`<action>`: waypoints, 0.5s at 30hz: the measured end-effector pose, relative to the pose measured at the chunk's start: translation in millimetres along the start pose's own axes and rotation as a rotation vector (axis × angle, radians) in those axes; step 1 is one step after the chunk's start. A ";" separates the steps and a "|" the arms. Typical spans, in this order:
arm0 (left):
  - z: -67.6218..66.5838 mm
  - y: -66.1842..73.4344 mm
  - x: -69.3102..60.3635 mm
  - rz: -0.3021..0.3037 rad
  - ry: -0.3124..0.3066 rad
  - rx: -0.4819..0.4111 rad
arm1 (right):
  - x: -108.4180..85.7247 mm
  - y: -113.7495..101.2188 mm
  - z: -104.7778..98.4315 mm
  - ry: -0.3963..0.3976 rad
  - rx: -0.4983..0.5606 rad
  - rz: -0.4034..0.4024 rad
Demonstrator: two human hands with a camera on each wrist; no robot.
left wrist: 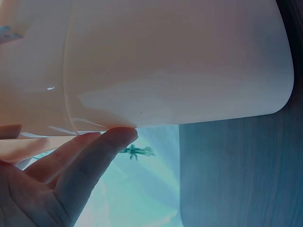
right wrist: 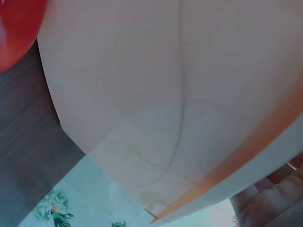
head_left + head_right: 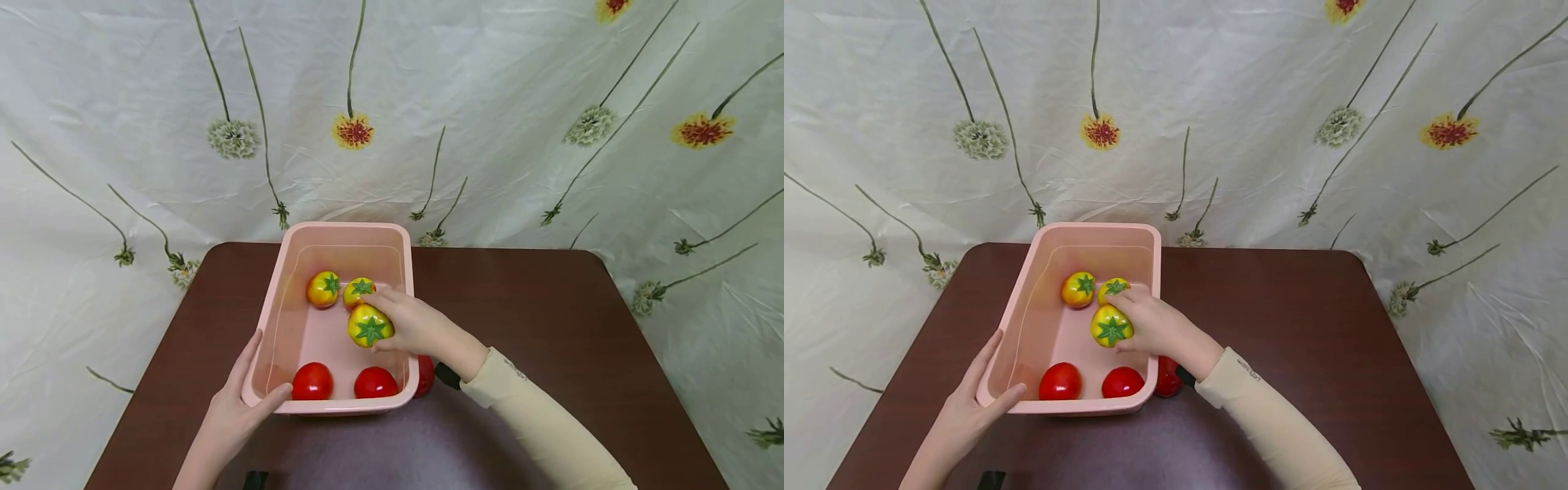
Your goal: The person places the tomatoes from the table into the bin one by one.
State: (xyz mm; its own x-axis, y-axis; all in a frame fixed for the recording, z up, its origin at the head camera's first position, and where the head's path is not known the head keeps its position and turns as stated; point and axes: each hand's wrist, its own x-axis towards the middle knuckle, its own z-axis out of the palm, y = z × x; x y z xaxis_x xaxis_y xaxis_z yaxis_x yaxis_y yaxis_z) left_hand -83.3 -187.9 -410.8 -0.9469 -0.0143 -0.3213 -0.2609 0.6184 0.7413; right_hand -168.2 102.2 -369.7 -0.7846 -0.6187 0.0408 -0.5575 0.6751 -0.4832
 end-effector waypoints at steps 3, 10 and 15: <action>0.0 0.1 -0.5 0.004 0.001 0.000 | -0.6 -0.6 0.5 -0.017 -0.065 -0.041; 0.6 -0.7 -0.5 0.013 0.006 -0.007 | -1.8 -2.0 -0.5 -0.051 -0.153 -0.062; 0.6 -1.0 -0.1 0.022 0.014 -0.005 | -2.8 -0.3 0.2 0.000 -0.138 -0.085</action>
State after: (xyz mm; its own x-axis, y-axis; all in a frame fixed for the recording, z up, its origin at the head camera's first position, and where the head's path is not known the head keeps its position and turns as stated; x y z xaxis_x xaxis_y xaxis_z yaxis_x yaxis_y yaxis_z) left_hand -82.8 -188.1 -411.8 -0.9551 -0.0118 -0.2961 -0.2404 0.6151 0.7509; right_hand -165.8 103.6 -369.8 -0.7332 -0.6757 0.0767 -0.6537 0.6692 -0.3534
